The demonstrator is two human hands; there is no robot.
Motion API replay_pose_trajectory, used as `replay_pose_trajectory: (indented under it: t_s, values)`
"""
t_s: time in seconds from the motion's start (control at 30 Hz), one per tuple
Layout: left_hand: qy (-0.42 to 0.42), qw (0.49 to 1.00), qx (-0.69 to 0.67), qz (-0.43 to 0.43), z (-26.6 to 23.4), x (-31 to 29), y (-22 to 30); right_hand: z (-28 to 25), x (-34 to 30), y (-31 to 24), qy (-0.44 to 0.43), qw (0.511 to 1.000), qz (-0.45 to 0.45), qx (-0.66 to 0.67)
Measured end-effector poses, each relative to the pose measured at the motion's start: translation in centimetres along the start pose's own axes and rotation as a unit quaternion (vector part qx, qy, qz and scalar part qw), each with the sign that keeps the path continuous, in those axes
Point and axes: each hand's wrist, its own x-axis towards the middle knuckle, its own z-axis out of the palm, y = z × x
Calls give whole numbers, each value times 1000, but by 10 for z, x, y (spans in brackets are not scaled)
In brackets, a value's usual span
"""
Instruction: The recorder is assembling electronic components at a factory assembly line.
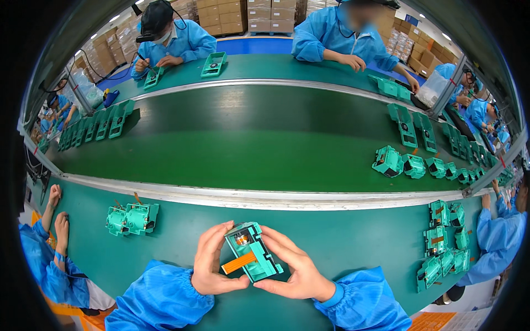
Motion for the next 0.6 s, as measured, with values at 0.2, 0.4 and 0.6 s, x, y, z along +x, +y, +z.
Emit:
replay_pose_trajectory:
  t_s: [0.2, 0.4, 0.6]
  values:
    - [23, 999, 32, -2, 1, -2, 1, 1, -1, 0, 9, 998, 3, 55]
    - [73, 995, 70, -2, 3, -5, -2, 3, -2, 3, 59, 995, 26, 79]
    - [91, 994, 55, 3, 5, -7, -7, 1, -1, 4, 37, 992, 39, 115]
